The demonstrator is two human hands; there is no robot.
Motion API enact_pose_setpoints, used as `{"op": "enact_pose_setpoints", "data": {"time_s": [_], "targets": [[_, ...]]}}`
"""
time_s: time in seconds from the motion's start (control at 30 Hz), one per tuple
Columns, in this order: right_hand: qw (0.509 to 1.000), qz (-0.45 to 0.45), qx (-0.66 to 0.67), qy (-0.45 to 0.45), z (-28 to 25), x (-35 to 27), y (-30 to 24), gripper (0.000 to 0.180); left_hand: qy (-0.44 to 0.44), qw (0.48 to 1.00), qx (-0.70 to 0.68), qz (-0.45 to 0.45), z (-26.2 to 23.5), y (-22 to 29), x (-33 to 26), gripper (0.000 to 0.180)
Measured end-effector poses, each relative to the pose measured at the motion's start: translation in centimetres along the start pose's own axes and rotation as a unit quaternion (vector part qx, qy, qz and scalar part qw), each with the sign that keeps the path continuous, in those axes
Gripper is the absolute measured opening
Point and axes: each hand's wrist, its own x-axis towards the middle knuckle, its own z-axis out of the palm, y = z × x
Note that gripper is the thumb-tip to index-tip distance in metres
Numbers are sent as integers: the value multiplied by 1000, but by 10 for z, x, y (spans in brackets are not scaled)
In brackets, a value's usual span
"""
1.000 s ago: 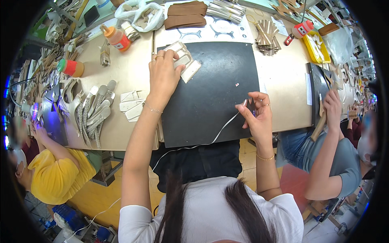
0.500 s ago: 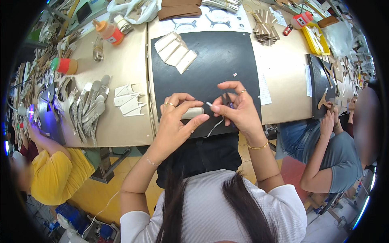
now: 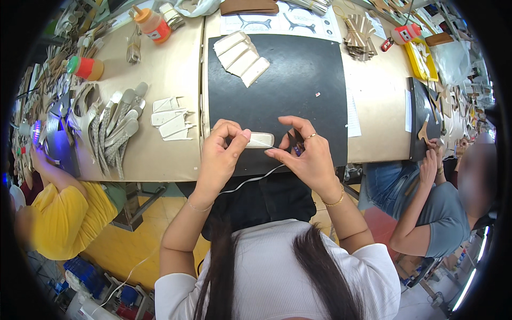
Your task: The person repeatedly picks up small white rectangular pieces, inserts a white string or wire through them, and places the assembled pieces on a black mat. The person handles the pieces one at a time and continues the process throughout the clip.
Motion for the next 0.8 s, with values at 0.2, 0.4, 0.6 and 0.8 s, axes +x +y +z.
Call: {"op": "enact_pose_setpoints", "data": {"time_s": [0.2, 0.4, 0.6, 0.8], "targets": [[998, -63, 6, -24, 3, -1, -1, 27, 2, 1000, -18, -12, -2, -5, -3, 24], [996, 0, 17, -88, 0, 10, 2, 17, 36, 992, 109, 53, -4, -11, -10, 19], [967, 175, 54, -178, -1, 54, 10, 26, 16, 828, 488, 276, -7, -24, -35, 38], [952, 164, 20, -256, 15, 68, 5, 29, -3, 746, 598, 294, -7, -33, -42, 42]]}}
